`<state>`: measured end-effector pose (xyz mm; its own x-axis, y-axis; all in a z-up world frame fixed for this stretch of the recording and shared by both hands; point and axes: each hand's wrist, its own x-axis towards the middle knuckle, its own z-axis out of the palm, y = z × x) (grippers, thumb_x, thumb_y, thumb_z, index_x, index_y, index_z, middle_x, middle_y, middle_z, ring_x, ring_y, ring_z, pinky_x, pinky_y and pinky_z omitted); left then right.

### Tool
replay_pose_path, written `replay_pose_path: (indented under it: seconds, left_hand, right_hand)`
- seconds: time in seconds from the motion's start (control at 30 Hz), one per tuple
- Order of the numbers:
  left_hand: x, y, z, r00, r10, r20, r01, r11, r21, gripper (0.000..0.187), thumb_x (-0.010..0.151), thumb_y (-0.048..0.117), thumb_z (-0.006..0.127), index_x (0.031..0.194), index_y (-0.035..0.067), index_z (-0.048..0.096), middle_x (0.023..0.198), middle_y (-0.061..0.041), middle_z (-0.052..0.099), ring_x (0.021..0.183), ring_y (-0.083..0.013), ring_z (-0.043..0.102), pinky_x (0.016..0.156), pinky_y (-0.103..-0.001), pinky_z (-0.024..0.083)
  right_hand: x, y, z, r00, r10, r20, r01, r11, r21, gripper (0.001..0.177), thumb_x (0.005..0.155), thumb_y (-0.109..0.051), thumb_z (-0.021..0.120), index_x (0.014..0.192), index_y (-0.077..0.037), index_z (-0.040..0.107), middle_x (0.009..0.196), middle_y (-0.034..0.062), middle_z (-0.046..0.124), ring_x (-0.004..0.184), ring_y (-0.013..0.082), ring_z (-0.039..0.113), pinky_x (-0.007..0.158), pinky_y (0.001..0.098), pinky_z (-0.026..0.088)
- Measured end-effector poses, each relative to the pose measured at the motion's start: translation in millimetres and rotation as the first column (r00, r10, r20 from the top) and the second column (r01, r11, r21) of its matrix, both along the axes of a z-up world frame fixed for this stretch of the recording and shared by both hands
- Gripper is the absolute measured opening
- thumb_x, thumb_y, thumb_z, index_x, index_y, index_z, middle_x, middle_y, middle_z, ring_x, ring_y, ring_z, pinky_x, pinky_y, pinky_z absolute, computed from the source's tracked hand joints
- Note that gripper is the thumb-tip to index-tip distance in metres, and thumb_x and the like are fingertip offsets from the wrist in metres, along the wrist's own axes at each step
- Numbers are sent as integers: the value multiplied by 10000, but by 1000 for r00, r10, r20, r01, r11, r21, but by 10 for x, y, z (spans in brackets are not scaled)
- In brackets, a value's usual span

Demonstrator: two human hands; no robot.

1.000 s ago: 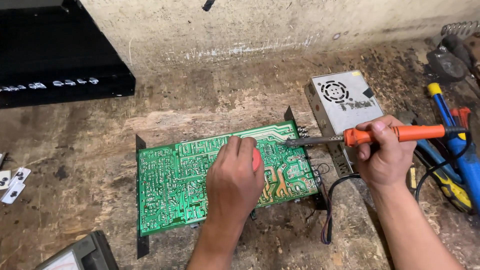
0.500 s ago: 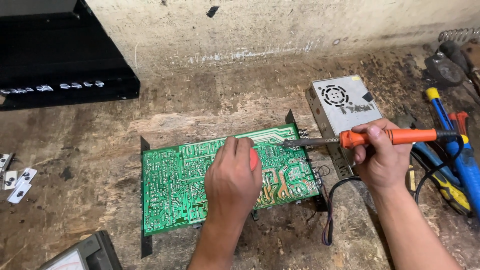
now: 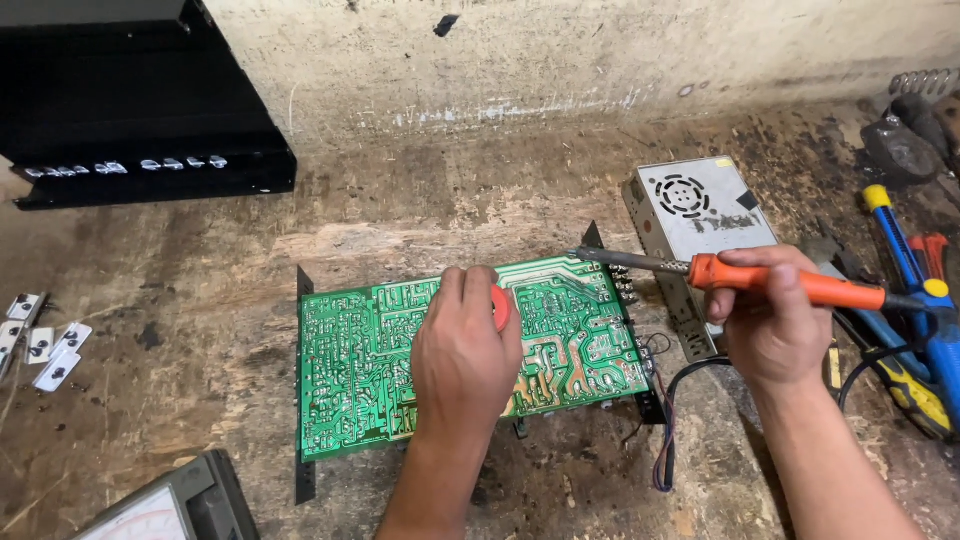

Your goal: The person is soldering a green circuit board using a soldering iron and solder wire. They also use a desoldering pump to remove solder and a multimeter to test connections on the board.

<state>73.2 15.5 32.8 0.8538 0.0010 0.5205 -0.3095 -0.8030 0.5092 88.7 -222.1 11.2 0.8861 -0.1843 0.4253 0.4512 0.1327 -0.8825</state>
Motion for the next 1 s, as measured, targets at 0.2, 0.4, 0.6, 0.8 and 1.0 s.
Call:
replay_pose_path:
  seconds: [0.2,0.4,0.6,0.8,1.0]
  left_hand:
    - [-7,29,-2,999,38,-16,-38,999,12,135,715,91,540,823,41,475,715,-93,464,579,-254,496,448,-360,422]
    - [0,18,-20,998,-5,-67,6,1000,24,164,719,97,560,843,24,481,727,-94,483,593,-233,510,492,-335,451]
    - [0,7,-21,997,-8,-72,10,1000,16,122,736,101,550,814,32,485,711,-89,486,590,-233,515,488,-338,450]
    - [-8,7,-1,997,-23,-79,22,1000,-15,142,714,88,559,826,31,491,719,-86,493,593,-233,519,501,-340,447]
    - [2,13,12,997,-12,-77,10,999,-31,121,733,86,543,816,20,486,693,-92,487,563,-234,517,470,-340,454]
  right_hand:
    - [-28,27,52,1000,7,-20,-8,999,-37,292,782,-320,497,861,-46,558,478,63,489,382,119,469,389,162,401]
    - [-4,-34,-14,992,119,-41,-119,993,-10,238,787,-264,508,843,-38,561,448,72,475,383,125,470,430,199,398]
    - [-5,-33,-24,997,48,-60,-51,998,-48,268,777,-290,496,830,-34,555,427,80,447,370,131,452,450,200,389]
    - [-6,-31,-6,995,81,-55,-83,996,-32,255,785,-281,493,835,-41,564,428,61,464,376,110,472,436,177,411]
    - [-6,-59,-26,995,69,-74,-71,997,-15,268,771,-281,497,846,-31,561,444,70,477,376,115,468,413,178,401]
